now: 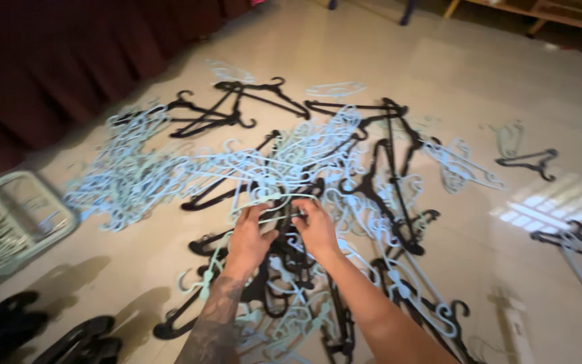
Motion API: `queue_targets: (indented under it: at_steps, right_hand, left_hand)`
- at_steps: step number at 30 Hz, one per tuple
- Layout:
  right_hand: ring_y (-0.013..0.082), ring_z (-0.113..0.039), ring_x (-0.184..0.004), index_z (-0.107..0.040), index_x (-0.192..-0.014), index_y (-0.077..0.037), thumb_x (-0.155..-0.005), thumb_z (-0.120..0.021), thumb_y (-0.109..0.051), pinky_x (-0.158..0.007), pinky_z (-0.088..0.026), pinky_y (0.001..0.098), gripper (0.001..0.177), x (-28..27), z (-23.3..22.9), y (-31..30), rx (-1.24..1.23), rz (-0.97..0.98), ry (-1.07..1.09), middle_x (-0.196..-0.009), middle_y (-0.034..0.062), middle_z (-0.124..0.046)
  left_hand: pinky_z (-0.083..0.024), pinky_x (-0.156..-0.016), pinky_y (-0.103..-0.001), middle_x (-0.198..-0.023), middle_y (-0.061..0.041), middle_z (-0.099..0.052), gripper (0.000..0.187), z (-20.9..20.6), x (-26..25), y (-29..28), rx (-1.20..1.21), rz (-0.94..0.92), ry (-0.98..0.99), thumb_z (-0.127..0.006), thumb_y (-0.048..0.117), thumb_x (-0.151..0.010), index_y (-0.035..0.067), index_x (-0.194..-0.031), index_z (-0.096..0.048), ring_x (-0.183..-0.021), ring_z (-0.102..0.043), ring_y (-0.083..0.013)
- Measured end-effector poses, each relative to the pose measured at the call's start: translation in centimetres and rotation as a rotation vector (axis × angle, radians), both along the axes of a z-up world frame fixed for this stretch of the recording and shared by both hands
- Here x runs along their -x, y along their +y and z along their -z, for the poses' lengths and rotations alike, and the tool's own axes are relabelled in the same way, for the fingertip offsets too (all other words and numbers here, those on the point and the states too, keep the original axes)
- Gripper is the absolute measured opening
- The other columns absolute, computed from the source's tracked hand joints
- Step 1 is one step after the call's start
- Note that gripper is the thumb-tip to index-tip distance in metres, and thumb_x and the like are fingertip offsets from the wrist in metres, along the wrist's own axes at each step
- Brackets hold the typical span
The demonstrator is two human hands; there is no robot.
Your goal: The person sits on the floor and sorts a large pile of mixed black and light blue plastic hangers. They pick up hangers one by one, separate them by color, and place them into neat stacks. A white plastic hanger organizer is also handled and set aside.
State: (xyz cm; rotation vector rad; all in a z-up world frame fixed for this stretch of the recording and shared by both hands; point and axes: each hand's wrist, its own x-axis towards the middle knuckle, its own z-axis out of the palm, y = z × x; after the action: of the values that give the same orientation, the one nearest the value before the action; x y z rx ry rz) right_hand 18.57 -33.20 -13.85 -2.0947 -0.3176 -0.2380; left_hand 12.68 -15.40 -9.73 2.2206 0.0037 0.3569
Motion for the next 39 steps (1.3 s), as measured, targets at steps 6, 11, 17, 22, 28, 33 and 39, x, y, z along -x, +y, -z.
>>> queue_targets:
  at_steps: [6, 11, 17, 22, 28, 33, 39]
  right_hand:
    - [0.0394, -0.061, -0.118, -0.064, -0.128, -0.014, -0.074, -0.086, -0.019, -0.098, -0.051, 0.0446, 0.059, 0.1, 2.8, -10.8, 0.211, 0.216, 0.07, -0.126, 0.0189, -0.064]
    - [0.048, -0.035, -0.141, -0.04, -0.149, -0.025, -0.059, -0.099, -0.028, -0.11, -0.041, 0.0599, 0.107, 5.5, 3.8, -19.3, 0.509, 0.314, 0.563, -0.153, 0.0165, -0.036]
    - [0.0461, -0.021, -0.15, -0.024, -0.155, -0.04, -0.058, -0.103, -0.034, -0.107, -0.036, 0.0731, 0.126, 9.3, 4.7, -21.3, 0.748, 0.363, 0.898, -0.166, 0.0083, -0.017]
    - [0.0344, -0.04, -0.145, -0.041, -0.151, -0.035, -0.076, -0.086, -0.038, -0.106, -0.042, 0.0671, 0.087, 8.4, 8.1, -24.2, 0.672, 0.401, 0.604, -0.16, 0.0018, -0.039]
    - [0.0353, -0.032, -0.147, -0.038, -0.15, -0.026, -0.07, -0.09, -0.035, -0.106, -0.041, 0.0616, 0.096, 9.2, 8.6, -29.0, 0.606, 0.471, 0.353, -0.16, 0.0087, -0.032]
    - [0.0445, -0.02, -0.15, -0.036, -0.154, -0.03, -0.068, -0.094, -0.027, -0.109, -0.035, 0.0659, 0.104, 12.0, 5.1, -33.5, 0.629, 0.862, 0.575, -0.165, 0.0165, -0.024]
    - [0.0468, -0.013, -0.149, -0.027, -0.154, -0.032, -0.06, -0.102, -0.027, -0.103, -0.033, 0.0721, 0.12, 15.4, 6.2, -40.0, 0.448, 1.151, 0.895, -0.165, 0.0173, -0.012]
  left_hand:
    - [-0.028, -0.111, -0.073, -0.162, -0.015, -0.02, 0.138, 0.4, -0.3, -6.0, -0.321, 0.223, 0.572, -0.102, 0.032, -0.056, 0.027, -0.161, -0.013, -0.148, -0.021, -0.0465]
    - [-0.024, -0.109, -0.082, -0.172, -0.012, 0.006, 0.151, 4.1, 3.5, -10.9, -0.386, 0.462, 0.747, -0.105, 0.033, -0.05, 0.033, -0.162, -0.004, -0.151, 0.001, -0.0579]
    - [-0.031, -0.114, -0.069, -0.167, -0.016, -0.009, 0.131, 12.2, 2.4, -16.4, -0.558, 0.529, 0.554, -0.099, 0.021, -0.06, 0.034, -0.162, -0.018, -0.15, -0.014, -0.0549]
    - [-0.052, -0.11, -0.049, -0.167, -0.013, -0.035, 0.083, 17.0, -1.7, -18.2, -0.491, 0.479, 0.124, -0.079, 0.016, -0.081, 0.028, -0.155, -0.044, -0.138, -0.052, -0.0431]
    - [-0.042, -0.104, -0.063, -0.162, -0.017, -0.027, 0.092, 11.0, 2.6, -20.7, -0.493, 0.416, 0.26, -0.08, 0.036, -0.085, 0.02, -0.16, -0.028, -0.134, -0.042, -0.0422]
    - [-0.024, -0.114, -0.067, -0.162, -0.017, -0.021, 0.108, 6.2, 3.5, -24.3, -0.547, 0.497, 0.271, -0.09, 0.041, -0.073, 0.021, -0.159, -0.028, -0.146, -0.021, -0.0437]
    - [-0.028, -0.119, -0.053, -0.16, -0.021, -0.028, 0.099, 8.6, 3.3, -33.2, -0.338, 0.703, 0.061, -0.087, 0.035, -0.077, 0.011, -0.156, -0.033, -0.149, -0.024, -0.0446]
